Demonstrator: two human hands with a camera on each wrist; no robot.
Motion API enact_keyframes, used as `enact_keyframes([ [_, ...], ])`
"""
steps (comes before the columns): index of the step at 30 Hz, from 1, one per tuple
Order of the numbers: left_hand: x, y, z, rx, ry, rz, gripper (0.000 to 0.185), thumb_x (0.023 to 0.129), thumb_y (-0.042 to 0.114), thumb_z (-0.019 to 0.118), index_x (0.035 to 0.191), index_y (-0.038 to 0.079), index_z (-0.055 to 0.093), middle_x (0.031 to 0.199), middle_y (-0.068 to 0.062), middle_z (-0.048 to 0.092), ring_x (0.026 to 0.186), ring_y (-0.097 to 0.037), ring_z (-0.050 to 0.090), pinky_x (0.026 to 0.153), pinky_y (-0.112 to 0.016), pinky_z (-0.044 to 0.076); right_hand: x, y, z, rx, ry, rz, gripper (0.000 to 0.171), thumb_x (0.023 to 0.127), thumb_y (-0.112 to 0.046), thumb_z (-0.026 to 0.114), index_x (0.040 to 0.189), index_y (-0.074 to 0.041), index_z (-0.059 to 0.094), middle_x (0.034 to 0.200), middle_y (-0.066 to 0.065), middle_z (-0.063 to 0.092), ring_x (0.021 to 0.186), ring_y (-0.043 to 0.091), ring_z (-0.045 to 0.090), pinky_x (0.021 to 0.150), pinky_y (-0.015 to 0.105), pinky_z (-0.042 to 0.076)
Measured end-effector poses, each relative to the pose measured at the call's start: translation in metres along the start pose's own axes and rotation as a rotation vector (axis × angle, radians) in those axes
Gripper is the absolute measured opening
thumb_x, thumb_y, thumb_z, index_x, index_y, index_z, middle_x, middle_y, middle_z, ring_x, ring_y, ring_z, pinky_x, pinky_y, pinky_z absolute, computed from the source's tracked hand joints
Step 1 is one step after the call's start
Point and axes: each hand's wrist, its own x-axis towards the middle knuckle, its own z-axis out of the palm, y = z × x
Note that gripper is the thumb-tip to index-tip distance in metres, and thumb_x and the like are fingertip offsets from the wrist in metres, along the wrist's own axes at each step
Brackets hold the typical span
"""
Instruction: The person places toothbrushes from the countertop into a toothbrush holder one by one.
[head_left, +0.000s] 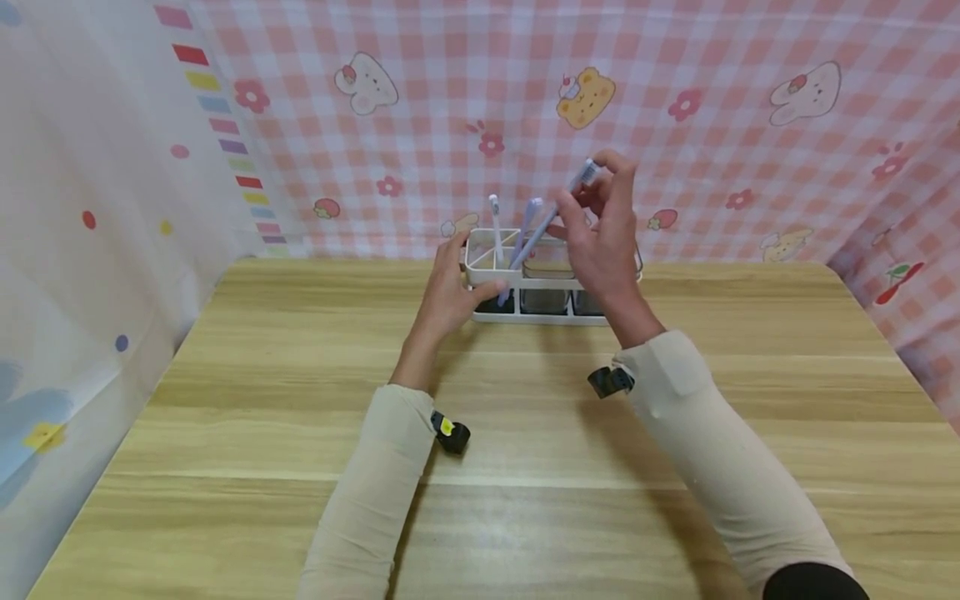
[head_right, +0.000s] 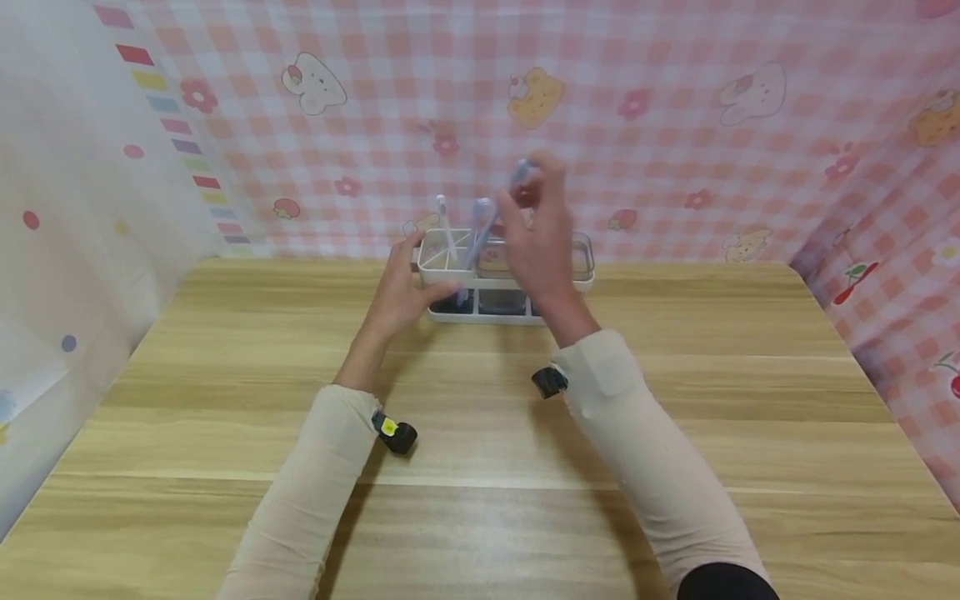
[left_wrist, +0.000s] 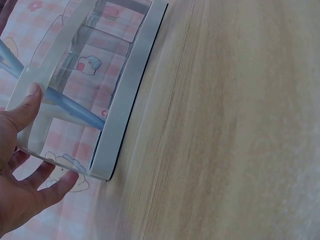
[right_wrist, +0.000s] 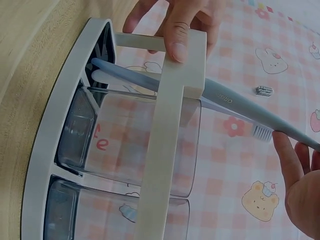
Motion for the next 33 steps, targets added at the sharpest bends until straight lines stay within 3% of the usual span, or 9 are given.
enact_keyframes([
  [6,0.002,0.000,0.000,-0.006,0.005,0.003,0.091,0.085,0.022,0.085,0.157,0.007,0.030,0.151,-0.013,0.037,0.114,-0.031,0.049,0.092,-0.044,0.046,-0.001,0.001,0.002,-0.001,0.004,0.004,0.038,0.103,-0.008,0.058,0.133,-0.012,0.035,0.096,0.007,0.054,0.086,0.018,0.060,0.078,0.035,0.059],
  [12,0.002,0.000,0.000,-0.003,0.005,0.006,0.091,0.085,0.022,0.084,0.157,0.007,0.030,0.149,-0.013,0.038,0.114,-0.029,0.048,0.092,-0.043,0.045,-0.001,0.003,0.002,-0.007,-0.004,-0.011,0.039,0.103,-0.009,0.058,0.134,-0.011,0.034,0.096,0.007,0.053,0.087,0.020,0.060,0.078,0.036,0.059],
  [19,0.001,0.001,0.001,-0.008,0.007,0.012,0.092,0.085,0.021,0.085,0.157,0.007,0.030,0.149,-0.014,0.038,0.114,-0.030,0.049,0.095,-0.043,0.045,-0.004,0.007,0.004,-0.007,-0.003,-0.116,0.040,0.102,-0.002,0.058,0.133,-0.007,0.034,0.093,0.007,0.054,0.081,0.028,0.059,0.073,0.038,0.060],
  [25,0.000,0.001,0.001,-0.001,0.002,0.006,0.093,0.085,0.022,0.084,0.158,0.007,0.028,0.152,-0.014,0.036,0.117,-0.030,0.049,0.097,-0.045,0.045,-0.005,0.012,0.006,-0.016,-0.025,-0.154,0.038,0.103,-0.003,0.056,0.133,-0.004,0.032,0.093,0.011,0.054,0.081,0.035,0.059,0.073,0.040,0.060],
  [33,0.001,0.000,0.000,-0.003,0.005,0.020,0.092,0.086,0.022,0.084,0.158,0.007,0.029,0.152,-0.015,0.036,0.115,-0.030,0.049,0.096,-0.044,0.045,-0.006,0.013,0.009,0.005,-0.028,-0.125,0.039,0.101,0.002,0.057,0.131,-0.003,0.033,0.092,0.008,0.053,0.083,0.028,0.060,0.072,0.035,0.060],
])
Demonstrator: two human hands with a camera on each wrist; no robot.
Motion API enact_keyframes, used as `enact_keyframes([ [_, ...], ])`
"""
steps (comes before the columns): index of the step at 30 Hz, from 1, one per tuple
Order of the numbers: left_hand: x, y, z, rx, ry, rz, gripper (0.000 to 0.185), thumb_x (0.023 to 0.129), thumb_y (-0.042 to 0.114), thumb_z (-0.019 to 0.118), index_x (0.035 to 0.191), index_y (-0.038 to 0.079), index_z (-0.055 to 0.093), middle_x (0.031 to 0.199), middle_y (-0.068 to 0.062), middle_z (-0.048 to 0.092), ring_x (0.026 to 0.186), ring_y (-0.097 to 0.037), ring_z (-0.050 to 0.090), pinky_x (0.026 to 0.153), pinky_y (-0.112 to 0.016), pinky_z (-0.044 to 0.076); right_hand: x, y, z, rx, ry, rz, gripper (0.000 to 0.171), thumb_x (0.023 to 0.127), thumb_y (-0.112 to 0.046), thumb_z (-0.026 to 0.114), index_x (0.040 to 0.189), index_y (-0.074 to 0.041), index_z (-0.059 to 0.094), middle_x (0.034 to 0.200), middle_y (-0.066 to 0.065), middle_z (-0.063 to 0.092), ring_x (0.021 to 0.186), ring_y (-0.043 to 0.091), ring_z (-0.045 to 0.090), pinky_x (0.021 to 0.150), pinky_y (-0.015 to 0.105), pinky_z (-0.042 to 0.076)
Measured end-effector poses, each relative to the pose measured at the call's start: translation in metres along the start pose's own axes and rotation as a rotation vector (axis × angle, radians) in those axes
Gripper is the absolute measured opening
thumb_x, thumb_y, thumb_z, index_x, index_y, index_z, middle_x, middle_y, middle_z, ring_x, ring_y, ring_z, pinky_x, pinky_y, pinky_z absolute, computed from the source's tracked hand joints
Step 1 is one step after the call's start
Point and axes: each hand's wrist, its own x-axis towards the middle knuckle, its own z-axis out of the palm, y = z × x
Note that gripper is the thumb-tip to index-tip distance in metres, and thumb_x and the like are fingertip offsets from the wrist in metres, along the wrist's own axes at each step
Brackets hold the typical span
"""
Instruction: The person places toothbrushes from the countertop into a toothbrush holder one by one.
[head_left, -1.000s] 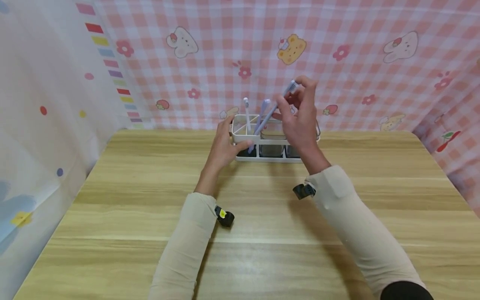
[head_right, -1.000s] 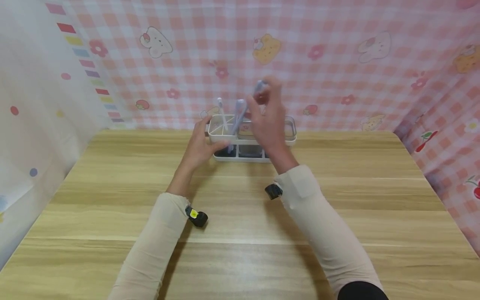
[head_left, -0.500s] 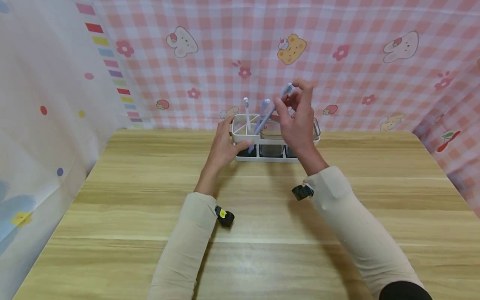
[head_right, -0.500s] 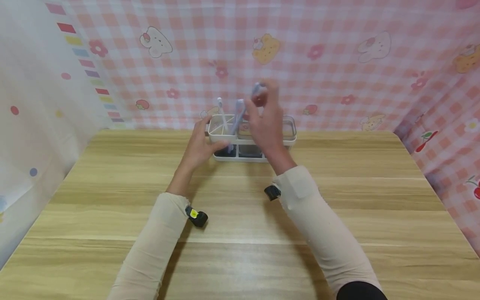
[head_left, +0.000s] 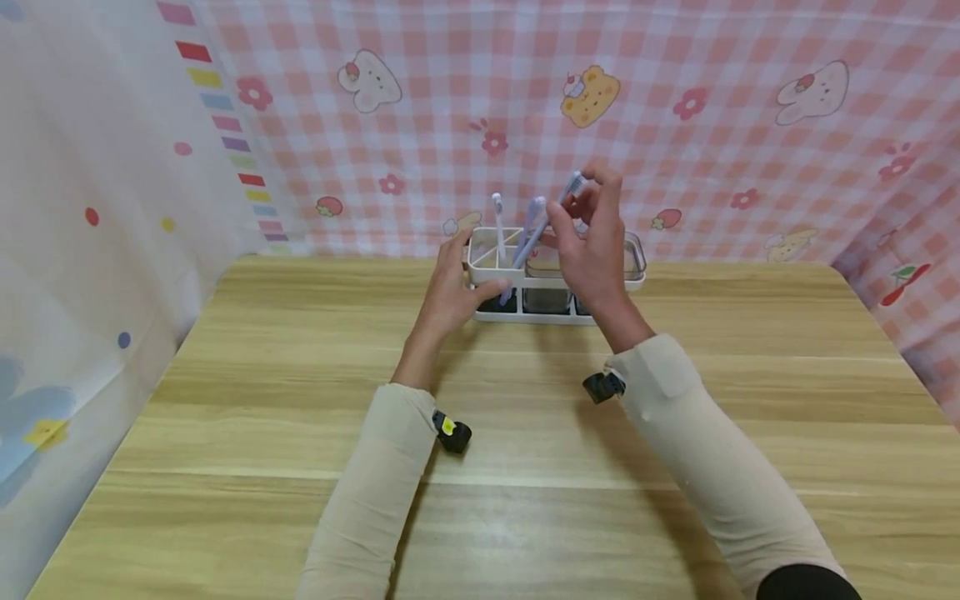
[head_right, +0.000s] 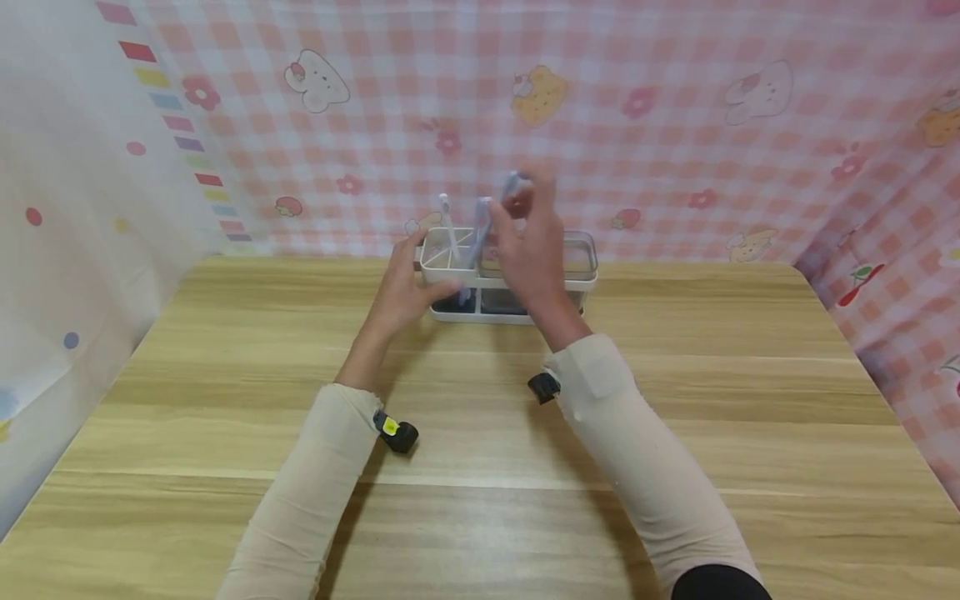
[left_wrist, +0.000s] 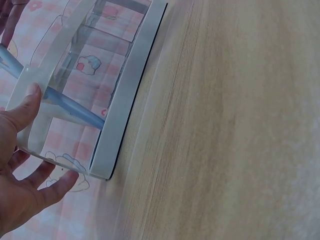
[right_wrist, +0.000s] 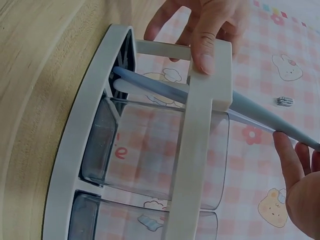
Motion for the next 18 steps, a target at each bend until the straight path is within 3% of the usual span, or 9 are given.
enact_keyframes([
  [5,0.0007,0.0012,0.0007,0.002,0.003,-0.003,0.092,0.085,0.020,0.084,0.157,0.006,0.030,0.151,-0.015,0.037,0.115,-0.030,0.050,0.097,-0.043,0.045,-0.0022,0.0010,0.0022,0.013,-0.009,0.042,0.038,0.101,0.002,0.058,0.130,-0.005,0.034,0.094,0.008,0.054,0.083,0.027,0.061,0.073,0.035,0.060],
  [12,0.0003,0.0017,0.0006,0.002,0.004,-0.009,0.091,0.086,0.020,0.084,0.158,0.007,0.030,0.150,-0.015,0.037,0.115,-0.030,0.050,0.096,-0.043,0.045,-0.0045,0.0044,0.0044,-0.004,-0.021,0.044,0.035,0.102,-0.001,0.057,0.129,-0.002,0.033,0.097,0.013,0.056,0.084,0.033,0.060,0.072,0.046,0.060],
  [18,0.0009,0.0002,0.0005,0.006,0.003,-0.020,0.093,0.085,0.020,0.085,0.158,0.006,0.029,0.151,-0.014,0.037,0.117,-0.030,0.050,0.098,-0.043,0.044,-0.0063,0.0061,0.0067,-0.038,-0.023,0.040,0.035,0.103,-0.003,0.057,0.129,-0.003,0.034,0.100,0.015,0.059,0.088,0.028,0.063,0.072,0.036,0.059],
])
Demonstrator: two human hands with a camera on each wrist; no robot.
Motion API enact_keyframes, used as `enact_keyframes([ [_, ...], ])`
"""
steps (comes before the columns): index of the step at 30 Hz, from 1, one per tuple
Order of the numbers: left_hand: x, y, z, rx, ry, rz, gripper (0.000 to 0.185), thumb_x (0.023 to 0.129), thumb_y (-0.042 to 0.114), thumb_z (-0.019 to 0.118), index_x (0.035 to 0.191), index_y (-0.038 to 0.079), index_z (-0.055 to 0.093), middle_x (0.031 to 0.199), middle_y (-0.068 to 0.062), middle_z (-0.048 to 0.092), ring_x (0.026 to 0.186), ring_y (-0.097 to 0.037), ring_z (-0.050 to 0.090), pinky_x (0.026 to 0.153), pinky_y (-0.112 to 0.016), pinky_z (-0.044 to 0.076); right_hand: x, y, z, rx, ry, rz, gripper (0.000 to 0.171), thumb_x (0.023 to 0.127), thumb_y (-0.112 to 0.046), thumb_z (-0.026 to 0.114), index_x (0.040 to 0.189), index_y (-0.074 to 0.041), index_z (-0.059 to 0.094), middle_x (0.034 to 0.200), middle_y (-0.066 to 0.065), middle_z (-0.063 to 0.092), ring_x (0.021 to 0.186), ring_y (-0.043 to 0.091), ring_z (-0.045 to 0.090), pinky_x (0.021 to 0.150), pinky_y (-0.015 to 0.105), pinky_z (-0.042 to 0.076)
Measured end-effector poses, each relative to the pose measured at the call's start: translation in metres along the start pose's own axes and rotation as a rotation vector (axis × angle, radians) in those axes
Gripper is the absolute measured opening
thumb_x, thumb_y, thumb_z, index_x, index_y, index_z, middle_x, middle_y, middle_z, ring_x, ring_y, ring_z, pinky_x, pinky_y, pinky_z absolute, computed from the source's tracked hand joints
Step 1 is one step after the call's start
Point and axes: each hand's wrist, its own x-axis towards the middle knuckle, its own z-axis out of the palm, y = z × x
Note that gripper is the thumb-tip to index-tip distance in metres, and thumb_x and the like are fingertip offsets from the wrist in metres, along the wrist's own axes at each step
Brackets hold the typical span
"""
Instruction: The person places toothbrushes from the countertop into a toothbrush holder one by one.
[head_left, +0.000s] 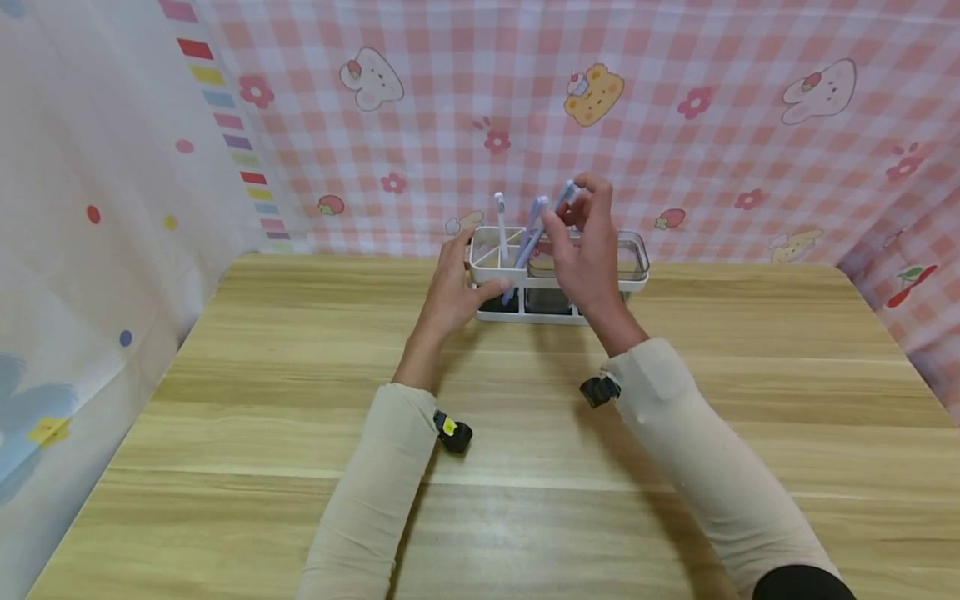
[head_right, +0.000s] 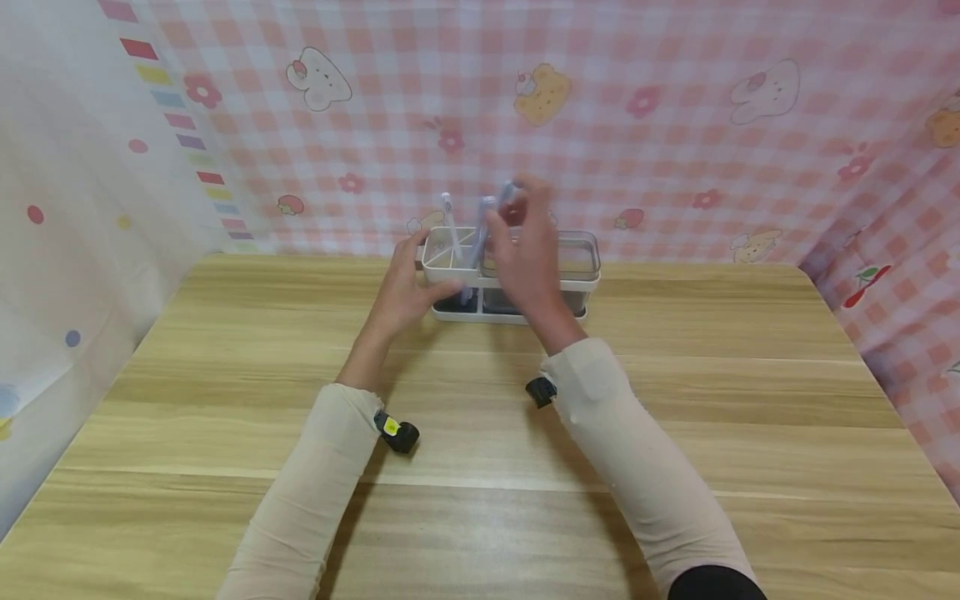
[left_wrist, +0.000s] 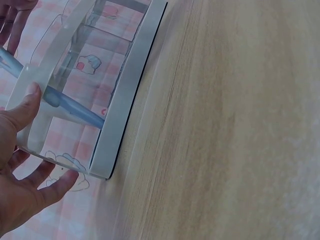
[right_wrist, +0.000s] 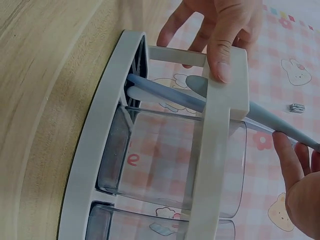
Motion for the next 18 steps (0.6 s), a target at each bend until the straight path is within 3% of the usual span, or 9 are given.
enact_keyframes([
  [8,0.0000,-0.0002,-0.0003,-0.007,0.001,0.000,0.094,0.084,0.020,0.085,0.158,0.006,0.028,0.151,-0.015,0.037,0.117,-0.030,0.050,0.098,-0.043,0.045,-0.0019,0.0027,0.0026,0.031,-0.025,0.015,0.034,0.103,-0.002,0.055,0.130,-0.003,0.033,0.103,0.017,0.059,0.087,0.032,0.065,0.067,0.045,0.060],
  [18,0.0005,-0.0001,-0.0008,-0.007,-0.002,-0.003,0.095,0.084,0.021,0.086,0.158,0.007,0.029,0.152,-0.013,0.037,0.117,-0.028,0.050,0.097,-0.042,0.045,-0.0063,0.0072,0.0061,0.003,-0.036,0.035,0.035,0.103,-0.002,0.055,0.131,-0.003,0.033,0.107,0.020,0.059,0.089,0.033,0.064,0.069,0.048,0.060],
])
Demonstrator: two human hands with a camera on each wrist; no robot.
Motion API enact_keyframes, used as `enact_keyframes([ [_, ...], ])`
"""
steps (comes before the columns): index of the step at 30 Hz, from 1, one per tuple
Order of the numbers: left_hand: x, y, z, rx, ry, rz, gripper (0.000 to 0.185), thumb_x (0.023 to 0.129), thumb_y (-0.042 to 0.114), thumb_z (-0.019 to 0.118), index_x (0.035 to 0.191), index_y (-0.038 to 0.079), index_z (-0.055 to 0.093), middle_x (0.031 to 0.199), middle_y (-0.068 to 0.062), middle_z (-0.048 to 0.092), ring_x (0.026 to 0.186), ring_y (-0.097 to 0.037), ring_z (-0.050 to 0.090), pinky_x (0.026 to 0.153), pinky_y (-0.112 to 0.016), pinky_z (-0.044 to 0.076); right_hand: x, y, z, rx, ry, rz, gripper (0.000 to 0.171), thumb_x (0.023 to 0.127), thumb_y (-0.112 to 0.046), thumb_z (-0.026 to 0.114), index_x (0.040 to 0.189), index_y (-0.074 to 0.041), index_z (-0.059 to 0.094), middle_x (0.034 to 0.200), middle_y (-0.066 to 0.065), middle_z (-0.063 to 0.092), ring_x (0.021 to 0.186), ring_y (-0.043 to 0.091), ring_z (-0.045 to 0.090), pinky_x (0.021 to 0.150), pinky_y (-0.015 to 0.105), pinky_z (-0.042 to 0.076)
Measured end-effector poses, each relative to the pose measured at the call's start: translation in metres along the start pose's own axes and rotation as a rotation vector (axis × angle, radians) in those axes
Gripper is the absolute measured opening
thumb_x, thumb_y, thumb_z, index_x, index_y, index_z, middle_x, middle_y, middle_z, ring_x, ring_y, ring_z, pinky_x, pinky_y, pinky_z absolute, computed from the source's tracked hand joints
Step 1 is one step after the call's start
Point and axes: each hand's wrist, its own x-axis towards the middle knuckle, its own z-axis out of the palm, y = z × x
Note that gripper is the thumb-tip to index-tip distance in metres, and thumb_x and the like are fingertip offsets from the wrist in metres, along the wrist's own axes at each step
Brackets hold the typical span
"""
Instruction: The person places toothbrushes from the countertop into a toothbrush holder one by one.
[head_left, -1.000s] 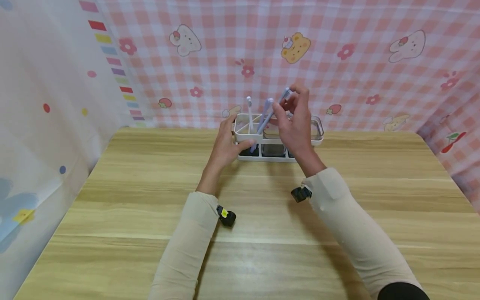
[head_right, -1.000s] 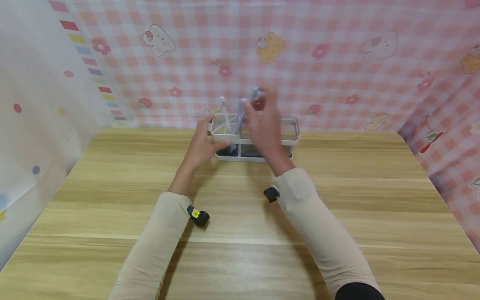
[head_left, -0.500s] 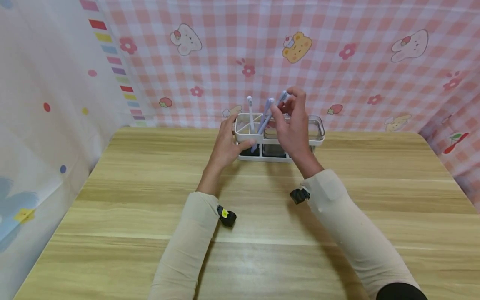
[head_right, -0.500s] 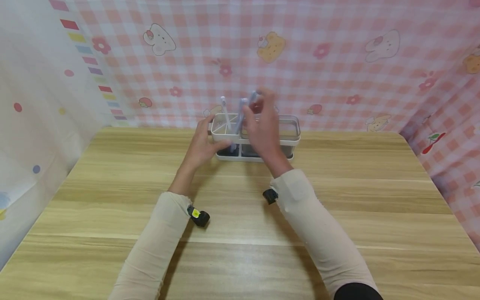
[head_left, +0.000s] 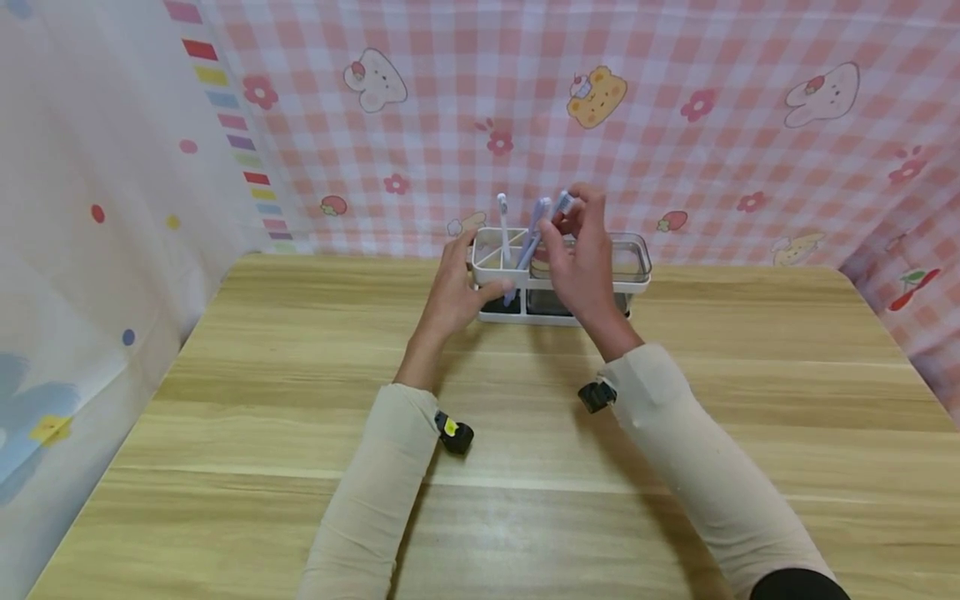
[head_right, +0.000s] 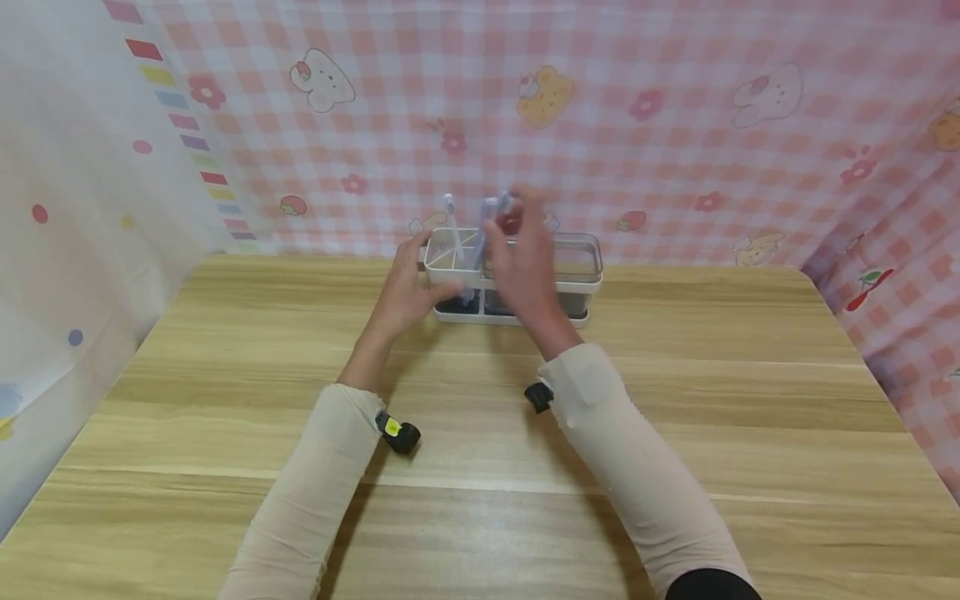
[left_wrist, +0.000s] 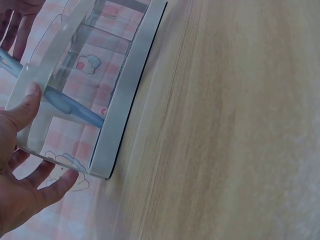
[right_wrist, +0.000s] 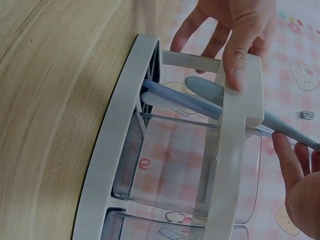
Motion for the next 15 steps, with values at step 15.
enact_keyframes([
  [15,-0.0003,-0.0002,0.0003,0.012,0.006,0.009,0.093,0.085,0.021,0.085,0.157,0.005,0.030,0.150,-0.014,0.038,0.115,-0.029,0.049,0.095,-0.042,0.045,-0.0055,0.0043,0.0059,-0.082,-0.043,-0.017,0.037,0.103,-0.002,0.055,0.135,-0.006,0.037,0.100,0.018,0.059,0.085,0.023,0.061,0.065,0.036,0.058],
])
